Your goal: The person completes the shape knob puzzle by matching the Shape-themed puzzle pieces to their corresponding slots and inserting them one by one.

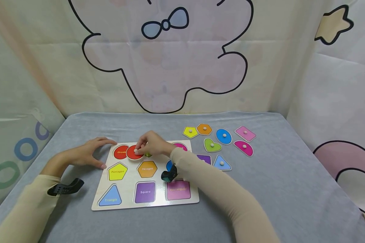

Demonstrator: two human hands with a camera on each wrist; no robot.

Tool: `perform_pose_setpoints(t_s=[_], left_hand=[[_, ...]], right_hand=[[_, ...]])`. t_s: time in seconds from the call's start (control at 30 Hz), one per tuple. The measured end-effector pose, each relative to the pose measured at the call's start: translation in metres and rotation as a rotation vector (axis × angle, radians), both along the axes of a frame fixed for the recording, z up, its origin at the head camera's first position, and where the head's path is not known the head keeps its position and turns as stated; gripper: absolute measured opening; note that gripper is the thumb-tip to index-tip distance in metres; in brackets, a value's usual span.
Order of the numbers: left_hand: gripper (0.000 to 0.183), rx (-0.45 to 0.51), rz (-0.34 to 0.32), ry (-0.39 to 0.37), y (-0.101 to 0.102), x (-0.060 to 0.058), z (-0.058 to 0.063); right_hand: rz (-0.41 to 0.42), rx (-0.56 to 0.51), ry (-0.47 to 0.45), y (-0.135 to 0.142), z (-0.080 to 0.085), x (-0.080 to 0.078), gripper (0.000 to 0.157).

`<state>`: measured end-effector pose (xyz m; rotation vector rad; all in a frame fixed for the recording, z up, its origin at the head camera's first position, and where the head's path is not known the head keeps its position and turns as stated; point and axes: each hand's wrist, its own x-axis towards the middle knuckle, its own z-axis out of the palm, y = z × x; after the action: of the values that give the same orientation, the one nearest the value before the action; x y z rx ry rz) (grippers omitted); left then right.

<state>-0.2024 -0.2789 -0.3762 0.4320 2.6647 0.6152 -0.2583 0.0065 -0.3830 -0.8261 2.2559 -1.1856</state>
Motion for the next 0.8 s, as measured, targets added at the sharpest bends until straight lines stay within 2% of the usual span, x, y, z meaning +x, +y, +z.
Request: perform_pose_setpoints(t_s=[0.23, 0.47, 0.8], left_hand=[[0.091, 0.006, -0.003, 0.004, -0.002, 0.001, 0.0], [0.091, 0.011, 0.001, 0.015, -0.002, 0.0, 0.0], [0.091, 0.008, 0.0, 0.022, 0.001, 0.0, 0.0]], right_hand=[[-0.004, -0.005, 0.023, -0.019, -0.004, 0.001, 0.011], [-0.037, 0.044, 0.032, -0.038, -0.001, 0.002, 0.008], [-0.132, 0.041, 0.023, -0.051, -0.008, 0.001, 0.008]])
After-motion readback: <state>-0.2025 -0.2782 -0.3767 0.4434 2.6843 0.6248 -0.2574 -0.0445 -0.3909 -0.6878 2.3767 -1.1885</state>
